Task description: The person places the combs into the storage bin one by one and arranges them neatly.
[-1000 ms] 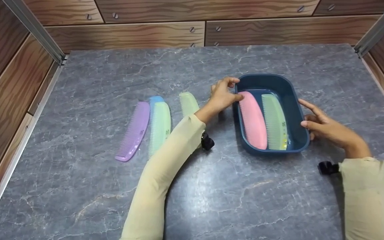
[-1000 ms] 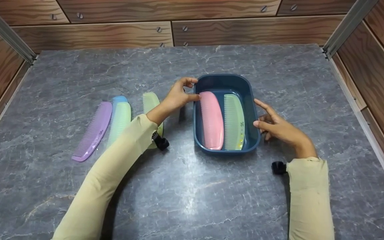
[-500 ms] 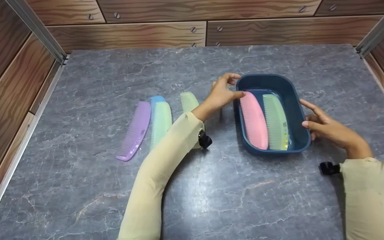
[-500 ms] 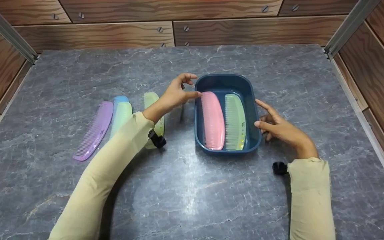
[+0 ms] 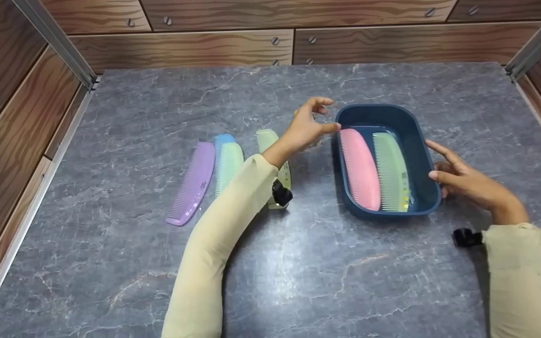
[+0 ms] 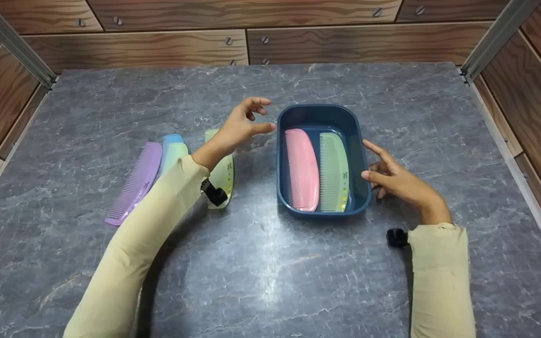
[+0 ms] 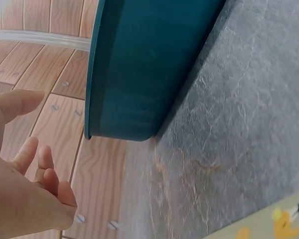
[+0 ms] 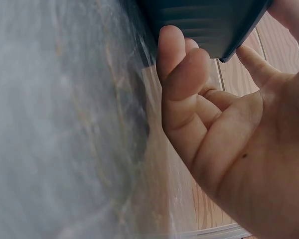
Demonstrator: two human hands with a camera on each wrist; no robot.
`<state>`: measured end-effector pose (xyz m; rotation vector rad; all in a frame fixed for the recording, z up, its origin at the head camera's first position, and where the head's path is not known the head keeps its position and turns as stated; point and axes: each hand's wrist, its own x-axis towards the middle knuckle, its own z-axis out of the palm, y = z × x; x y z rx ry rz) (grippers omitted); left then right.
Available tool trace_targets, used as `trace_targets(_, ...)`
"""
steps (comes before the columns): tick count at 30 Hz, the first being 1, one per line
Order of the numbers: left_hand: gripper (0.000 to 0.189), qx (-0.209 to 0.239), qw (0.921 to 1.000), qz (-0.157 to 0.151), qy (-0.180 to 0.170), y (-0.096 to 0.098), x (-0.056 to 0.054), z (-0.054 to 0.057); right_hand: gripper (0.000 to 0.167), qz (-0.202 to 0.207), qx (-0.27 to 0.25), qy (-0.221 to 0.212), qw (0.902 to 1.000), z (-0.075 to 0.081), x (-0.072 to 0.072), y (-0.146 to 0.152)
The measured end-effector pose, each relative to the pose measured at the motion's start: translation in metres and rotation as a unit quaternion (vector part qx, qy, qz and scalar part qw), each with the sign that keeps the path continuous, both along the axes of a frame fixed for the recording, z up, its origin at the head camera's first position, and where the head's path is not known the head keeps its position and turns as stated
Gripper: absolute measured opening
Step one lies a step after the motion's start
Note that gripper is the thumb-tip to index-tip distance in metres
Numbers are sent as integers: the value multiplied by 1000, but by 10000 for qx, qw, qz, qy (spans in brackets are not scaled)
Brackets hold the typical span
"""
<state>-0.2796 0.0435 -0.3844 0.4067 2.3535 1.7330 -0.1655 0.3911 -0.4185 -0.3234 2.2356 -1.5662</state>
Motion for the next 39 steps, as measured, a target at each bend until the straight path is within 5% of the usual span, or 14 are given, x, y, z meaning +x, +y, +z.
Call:
trace_targets(14, 57, 303, 9989, -340, 53, -19, -6, 1, 68, 43, 188, 56, 9998, 2, 0, 0)
trace_targets(29, 56, 281, 9994, -156, -140, -57, -7, 0, 68, -8, 280, 49, 9996, 3, 1, 0)
trace_targets(39, 56, 193, 9992, 250, -234, -90, -8, -3, 68, -32, 358, 68, 9993, 1, 1, 0)
